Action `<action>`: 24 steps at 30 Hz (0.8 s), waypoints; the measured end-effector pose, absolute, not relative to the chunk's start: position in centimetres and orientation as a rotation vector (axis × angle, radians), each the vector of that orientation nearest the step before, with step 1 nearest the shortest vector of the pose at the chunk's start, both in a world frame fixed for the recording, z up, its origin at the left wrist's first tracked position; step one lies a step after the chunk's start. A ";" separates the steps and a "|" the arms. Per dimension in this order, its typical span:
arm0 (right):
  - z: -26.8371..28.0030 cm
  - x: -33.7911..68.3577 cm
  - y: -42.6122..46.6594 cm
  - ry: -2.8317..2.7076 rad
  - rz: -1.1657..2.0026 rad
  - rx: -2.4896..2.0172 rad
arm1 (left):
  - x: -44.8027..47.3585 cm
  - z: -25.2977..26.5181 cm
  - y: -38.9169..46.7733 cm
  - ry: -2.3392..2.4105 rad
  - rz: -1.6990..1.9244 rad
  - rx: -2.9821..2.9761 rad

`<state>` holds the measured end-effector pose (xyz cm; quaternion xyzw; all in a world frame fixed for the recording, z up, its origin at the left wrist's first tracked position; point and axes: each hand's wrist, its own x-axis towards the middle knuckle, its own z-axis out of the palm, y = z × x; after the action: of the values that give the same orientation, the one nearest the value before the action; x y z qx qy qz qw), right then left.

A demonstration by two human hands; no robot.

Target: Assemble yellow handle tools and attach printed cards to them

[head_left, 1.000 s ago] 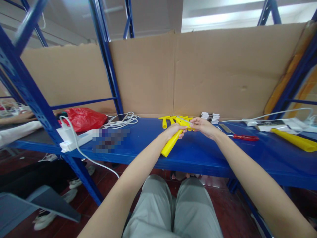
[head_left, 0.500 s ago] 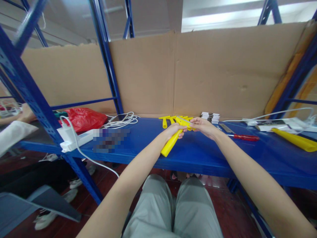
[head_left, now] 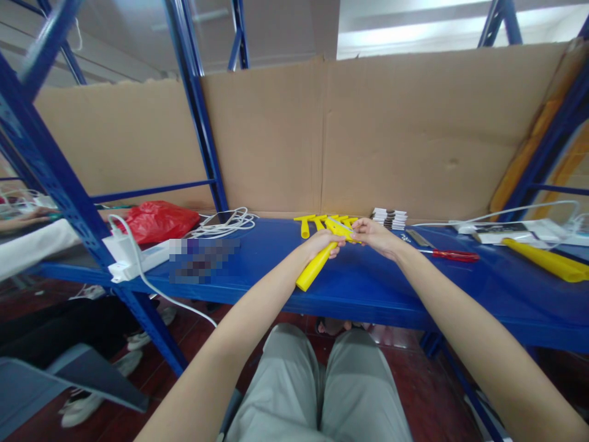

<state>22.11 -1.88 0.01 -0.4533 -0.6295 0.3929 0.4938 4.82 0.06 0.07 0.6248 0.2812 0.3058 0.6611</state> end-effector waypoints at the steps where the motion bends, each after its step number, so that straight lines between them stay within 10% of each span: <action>1: 0.0 22.1 -1.9 -1.526 0.949 -1.097 | 4.8 0.1 0.1 0.635 0.690 1.414; 16: -0.3 22.4 -1.6 -1.598 0.882 -1.010 | 4.8 0.5 -0.6 0.634 0.755 1.410; 24: -0.2 22.7 -1.3 -1.823 0.346 -0.997 | 4.9 1.0 -1.2 0.727 0.854 1.483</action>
<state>22.72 -1.33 -0.22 -0.4115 -0.7520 0.1426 0.4949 4.88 -1.16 0.99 0.6392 0.3132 0.3683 0.5981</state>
